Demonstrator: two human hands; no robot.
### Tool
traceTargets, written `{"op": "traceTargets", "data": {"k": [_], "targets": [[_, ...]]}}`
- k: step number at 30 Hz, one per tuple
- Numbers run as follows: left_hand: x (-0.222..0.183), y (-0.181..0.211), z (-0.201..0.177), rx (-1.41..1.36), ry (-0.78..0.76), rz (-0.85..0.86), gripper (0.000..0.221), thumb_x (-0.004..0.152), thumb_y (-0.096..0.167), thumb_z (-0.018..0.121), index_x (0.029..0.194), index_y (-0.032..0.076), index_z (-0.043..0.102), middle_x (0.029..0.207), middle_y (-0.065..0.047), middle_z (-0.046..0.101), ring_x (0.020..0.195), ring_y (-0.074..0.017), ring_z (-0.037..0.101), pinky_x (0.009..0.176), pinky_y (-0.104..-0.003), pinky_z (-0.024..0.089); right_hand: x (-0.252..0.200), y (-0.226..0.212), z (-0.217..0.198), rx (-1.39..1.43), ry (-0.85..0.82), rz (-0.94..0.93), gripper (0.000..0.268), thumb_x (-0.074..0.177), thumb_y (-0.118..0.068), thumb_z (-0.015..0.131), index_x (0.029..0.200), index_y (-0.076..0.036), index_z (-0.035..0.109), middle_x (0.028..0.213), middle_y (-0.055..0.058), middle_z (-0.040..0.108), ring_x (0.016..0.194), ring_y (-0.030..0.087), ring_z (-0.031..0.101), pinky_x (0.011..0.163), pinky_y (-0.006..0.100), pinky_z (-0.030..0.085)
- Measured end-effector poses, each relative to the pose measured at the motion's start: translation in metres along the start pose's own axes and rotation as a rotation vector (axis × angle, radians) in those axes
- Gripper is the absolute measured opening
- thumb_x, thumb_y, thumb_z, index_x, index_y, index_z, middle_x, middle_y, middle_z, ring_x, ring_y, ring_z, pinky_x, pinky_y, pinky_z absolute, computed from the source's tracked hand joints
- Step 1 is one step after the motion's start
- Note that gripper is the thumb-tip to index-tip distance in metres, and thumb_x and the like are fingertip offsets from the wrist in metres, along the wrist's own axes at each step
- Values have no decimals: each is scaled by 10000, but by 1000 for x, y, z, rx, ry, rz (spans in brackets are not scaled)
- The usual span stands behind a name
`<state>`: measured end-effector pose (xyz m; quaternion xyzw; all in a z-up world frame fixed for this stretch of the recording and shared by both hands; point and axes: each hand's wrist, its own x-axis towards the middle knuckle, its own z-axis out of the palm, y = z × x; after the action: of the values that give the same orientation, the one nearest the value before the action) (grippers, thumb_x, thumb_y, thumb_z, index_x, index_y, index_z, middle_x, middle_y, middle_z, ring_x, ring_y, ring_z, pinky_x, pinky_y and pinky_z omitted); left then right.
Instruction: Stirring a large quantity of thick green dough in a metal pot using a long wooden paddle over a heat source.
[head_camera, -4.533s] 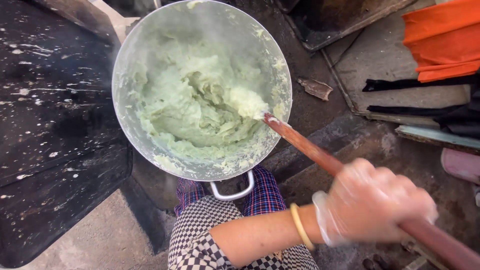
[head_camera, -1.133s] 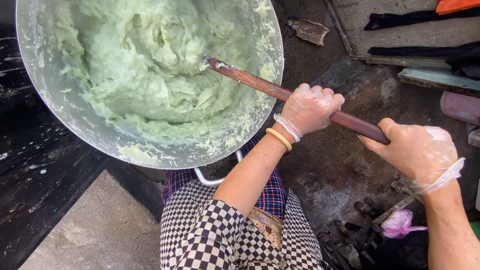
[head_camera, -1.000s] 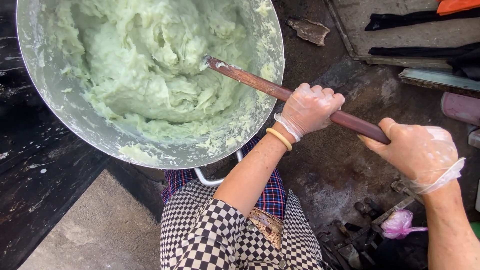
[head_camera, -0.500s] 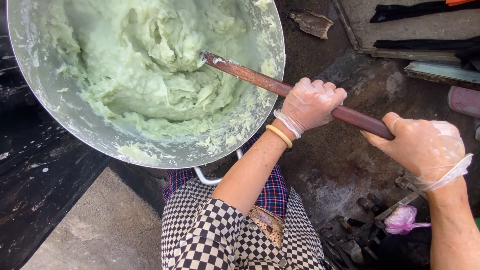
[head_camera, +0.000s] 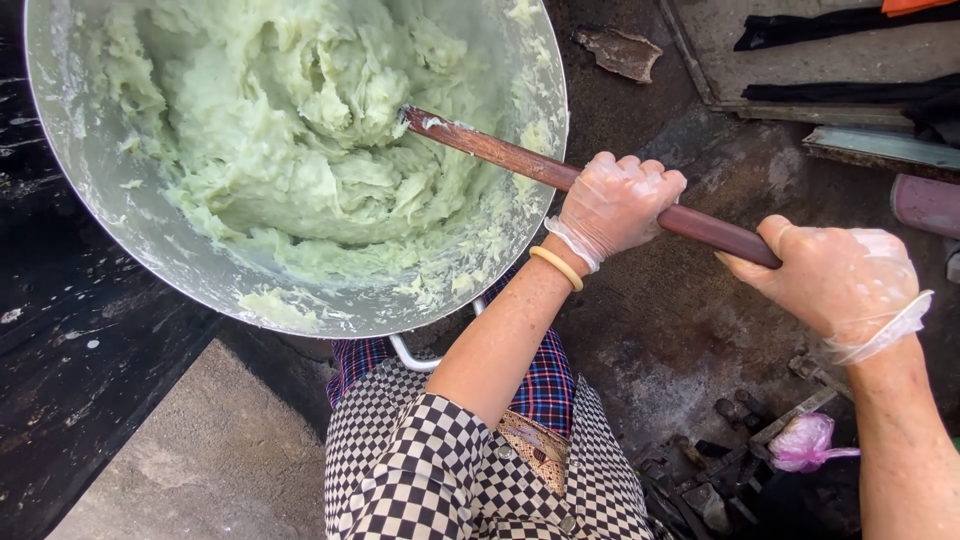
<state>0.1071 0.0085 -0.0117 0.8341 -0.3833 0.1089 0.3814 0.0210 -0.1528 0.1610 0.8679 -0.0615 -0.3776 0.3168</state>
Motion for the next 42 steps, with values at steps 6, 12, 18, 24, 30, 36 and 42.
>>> {"op": "traceTargets", "data": {"k": [6, 12, 18, 24, 30, 36, 42], "targets": [[-3, -2, 10, -27, -40, -29, 246, 714, 307, 727, 746, 192, 512, 643, -7, 553, 561, -285, 599, 501, -446, 402, 8, 3, 19, -12, 132, -27, 598, 947, -872, 445, 842, -302, 594, 578, -46, 634, 618, 264, 708, 591, 390, 551], [-5, -4, 20, -29, -94, -71, 218, 665, 256, 745, 745, 202, 549, 652, -5, 595, 583, -287, 631, 515, -453, 414, 17, 4, 31, -20, 171, -39, 603, 936, -896, 429, 866, -321, 598, 611, -50, 656, 645, 277, 724, 610, 404, 564], [-4, 0, 22, -21, -104, -93, 205, 678, 206, 748, 745, 190, 554, 648, -15, 599, 572, -286, 622, 519, -447, 419, 25, 13, 63, -21, 235, -70, 601, 924, -907, 458, 856, -324, 586, 619, -58, 633, 657, 277, 714, 584, 403, 532], [-3, 4, 27, 8, -37, -118, 142, 741, 104, 660, 691, 173, 546, 603, -35, 569, 533, -298, 595, 502, -445, 387, 35, 17, 91, -38, 374, -95, 576, 967, -907, 502, 848, -347, 562, 668, -82, 618, 680, 227, 703, 579, 365, 479], [-5, 4, 30, 21, -32, -95, 218, 795, 29, 653, 694, 160, 511, 582, -30, 490, 496, -264, 516, 490, -414, 346, 45, 17, 109, -50, 379, -96, 617, 958, -926, 479, 816, -327, 529, 637, -64, 573, 670, 215, 682, 579, 351, 469], [-7, 4, 32, 94, -57, -81, 210, 820, 47, 667, 718, 168, 529, 602, -22, 490, 530, -247, 531, 508, -406, 369, 58, 11, 132, 46, 457, -120, 631, 948, -885, 558, 758, -286, 501, 614, -22, 534, 647, 247, 651, 582, 378, 448], [-12, 3, 35, 212, -72, -54, 258, 838, 39, 673, 711, 193, 509, 607, -1, 461, 548, -223, 519, 530, -378, 366, 72, -3, 151, 144, 488, -132, 635, 930, -841, 615, 731, -254, 475, 595, -12, 496, 609, 251, 594, 555, 374, 403]]}}
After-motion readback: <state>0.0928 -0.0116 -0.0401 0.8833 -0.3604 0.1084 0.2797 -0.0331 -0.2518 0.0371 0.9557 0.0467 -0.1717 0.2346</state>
